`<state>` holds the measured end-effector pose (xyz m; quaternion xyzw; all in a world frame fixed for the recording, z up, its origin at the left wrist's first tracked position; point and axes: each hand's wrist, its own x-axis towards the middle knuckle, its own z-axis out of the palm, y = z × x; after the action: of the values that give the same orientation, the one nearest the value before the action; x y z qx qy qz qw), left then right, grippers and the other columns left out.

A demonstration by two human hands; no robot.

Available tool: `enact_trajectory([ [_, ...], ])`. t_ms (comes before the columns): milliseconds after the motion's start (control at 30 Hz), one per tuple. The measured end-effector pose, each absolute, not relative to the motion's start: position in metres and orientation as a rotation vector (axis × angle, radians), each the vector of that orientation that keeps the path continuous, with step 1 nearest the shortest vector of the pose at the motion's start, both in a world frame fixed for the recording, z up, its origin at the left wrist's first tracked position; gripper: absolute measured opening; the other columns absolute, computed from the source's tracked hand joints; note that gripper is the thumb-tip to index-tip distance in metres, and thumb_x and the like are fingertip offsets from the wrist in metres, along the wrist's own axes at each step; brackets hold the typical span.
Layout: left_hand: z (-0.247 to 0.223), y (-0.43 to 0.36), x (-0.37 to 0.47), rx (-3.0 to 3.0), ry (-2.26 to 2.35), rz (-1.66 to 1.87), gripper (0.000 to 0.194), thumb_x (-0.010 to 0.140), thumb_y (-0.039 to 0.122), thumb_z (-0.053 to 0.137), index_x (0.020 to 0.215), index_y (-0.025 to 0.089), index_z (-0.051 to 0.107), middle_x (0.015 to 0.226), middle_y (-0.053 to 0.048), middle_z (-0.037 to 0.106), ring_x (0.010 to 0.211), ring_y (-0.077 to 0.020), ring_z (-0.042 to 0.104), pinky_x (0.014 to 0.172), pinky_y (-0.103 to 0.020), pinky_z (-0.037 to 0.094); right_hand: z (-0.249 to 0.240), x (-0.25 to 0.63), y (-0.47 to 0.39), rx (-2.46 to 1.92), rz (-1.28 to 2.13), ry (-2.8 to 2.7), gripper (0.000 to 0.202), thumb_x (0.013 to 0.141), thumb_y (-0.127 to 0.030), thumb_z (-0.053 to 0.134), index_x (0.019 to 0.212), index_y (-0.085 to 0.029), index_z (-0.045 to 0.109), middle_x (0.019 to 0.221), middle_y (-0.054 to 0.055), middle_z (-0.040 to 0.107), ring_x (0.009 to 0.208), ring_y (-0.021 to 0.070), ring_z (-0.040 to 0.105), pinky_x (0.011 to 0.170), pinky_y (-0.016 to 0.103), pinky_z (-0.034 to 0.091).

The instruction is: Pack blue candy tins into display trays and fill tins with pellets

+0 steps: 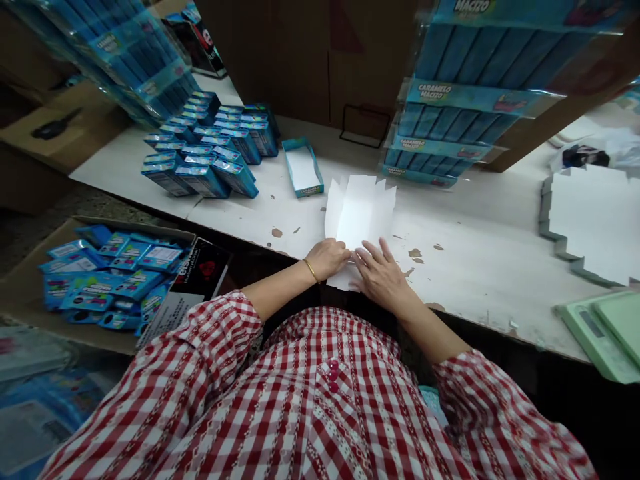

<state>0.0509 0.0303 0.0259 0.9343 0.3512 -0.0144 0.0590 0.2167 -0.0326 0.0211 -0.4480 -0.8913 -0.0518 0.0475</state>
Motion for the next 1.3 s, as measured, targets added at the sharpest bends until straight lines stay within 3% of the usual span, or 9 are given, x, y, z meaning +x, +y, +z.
enact_trajectory([
  [67, 0.027, 0.03, 0.051, 2.819, 1.057, -0.053, 0.025, 0.088, 0.024, 0.043, 0.087, 0.014, 0.066, 0.082, -0.009, 0.064, 0.077, -0.0194, 0.057, 0.068, -0.03, 0.043, 0.012, 0.221, -0.047, -1.365, -0.185, -2.605, 0.061, 0.08, -0.04, 0.054, 0.133, -0.012, 0.041, 0.139, 0.012, 0.038, 0.134, 0.0351, 0.016, 0.107, 0.06, 0.012],
  [133, 0.029, 0.03, 0.052, 2.819, 1.045, -0.068, 0.025, 0.087, 0.023, 0.044, 0.085, 0.013, 0.067, 0.083, -0.009, 0.064, 0.077, -0.0189, 0.058, 0.068, -0.03, 0.043, -0.001, 0.224, -0.054, -1.316, -0.174, -2.545, 0.061, 0.081, -0.037, 0.053, 0.135, -0.013, 0.038, 0.142, 0.012, 0.035, 0.137, 0.0344, 0.007, 0.107, 0.061, 0.016],
  [267, 0.034, 0.033, 0.053, 2.797, 1.017, -0.062, 0.027, 0.087, 0.023, 0.043, 0.081, 0.014, 0.068, 0.081, -0.009, 0.065, 0.076, -0.017, 0.058, 0.066, -0.027, 0.042, -0.014, 0.223, -0.045, -1.209, -0.105, -2.381, 0.036, 0.087, -0.019, 0.04, 0.12, -0.012, 0.052, 0.131, 0.013, 0.047, 0.137, 0.0277, 0.016, 0.104, 0.049, 0.036],
  [400, 0.044, 0.045, 0.052, 2.698, 0.963, -0.085, 0.027, 0.086, 0.023, 0.043, 0.085, 0.018, 0.069, 0.083, -0.006, 0.068, 0.076, -0.0157, 0.06, 0.064, -0.024, 0.04, -0.012, 0.212, -0.028, -1.318, -0.024, -2.178, 0.027, 0.087, -0.016, 0.037, 0.1, -0.016, 0.061, 0.119, 0.01, 0.057, 0.134, 0.0268, 0.024, 0.103, 0.049, 0.038],
  [600, 0.056, 0.058, 0.045, 2.498, 0.868, -0.102, 0.023, 0.081, 0.021, 0.048, 0.094, 0.016, 0.066, 0.085, -0.003, 0.07, 0.076, -0.014, 0.061, 0.066, -0.021, 0.041, -0.005, 0.2, -0.017, -1.374, 0.079, -1.926, 0.03, 0.09, -0.019, 0.034, 0.11, -0.019, 0.057, 0.113, 0.011, 0.061, 0.11, 0.0195, 0.054, 0.096, 0.041, 0.046],
  [733, 0.053, 0.064, 0.046, 2.415, 0.976, -0.079, 0.019, 0.08, 0.015, 0.05, 0.094, 0.017, 0.062, 0.088, -0.001, 0.069, 0.079, -0.0124, 0.06, 0.069, -0.02, 0.041, 0.001, 0.202, -0.018, -1.354, 0.174, -1.912, 0.031, 0.09, -0.018, 0.035, 0.113, -0.02, 0.055, 0.115, 0.01, 0.059, 0.109, 0.018, 0.054, 0.094, 0.038, 0.046],
  [933, 0.042, 0.064, 0.048, 2.328, 1.28, -0.025, 0.024, 0.079, 0.025, 0.059, 0.102, 0.02, 0.054, 0.091, -0.002, 0.066, 0.08, -0.0156, 0.06, 0.066, -0.023, 0.042, -0.001, 0.219, -0.021, -1.264, 0.263, -1.951, 0.035, 0.086, -0.014, 0.037, 0.117, -0.021, 0.051, 0.124, 0.01, 0.052, 0.117, 0.0181, 0.047, 0.097, 0.039, 0.043],
  [1067, 0.035, 0.05, 0.047, 2.55, 1.324, 0.13, 0.016, 0.086, 0.026, 0.049, 0.1, 0.022, 0.057, 0.093, -0.002, 0.065, 0.086, -0.0169, 0.059, 0.079, -0.032, 0.041, -0.005, 0.224, -0.02, -1.245, 0.261, -2.006, 0.033, 0.086, -0.014, 0.036, 0.114, -0.02, 0.054, 0.126, 0.011, 0.051, 0.119, 0.019, 0.046, 0.098, 0.041, 0.043],
  [1300, 0.035, 0.032, 0.053, 2.924, 1.152, -0.005, 0.024, 0.088, 0.012, 0.037, 0.099, 0.009, 0.058, 0.092, -0.013, 0.062, 0.088, -0.0203, 0.057, 0.084, -0.037, 0.039, -0.015, 0.219, -0.016, -1.35, 0.119, -2.144, 0.029, 0.09, -0.019, 0.037, 0.105, -0.02, 0.061, 0.126, 0.009, 0.052, 0.123, 0.0191, 0.041, 0.102, 0.039, 0.041],
])
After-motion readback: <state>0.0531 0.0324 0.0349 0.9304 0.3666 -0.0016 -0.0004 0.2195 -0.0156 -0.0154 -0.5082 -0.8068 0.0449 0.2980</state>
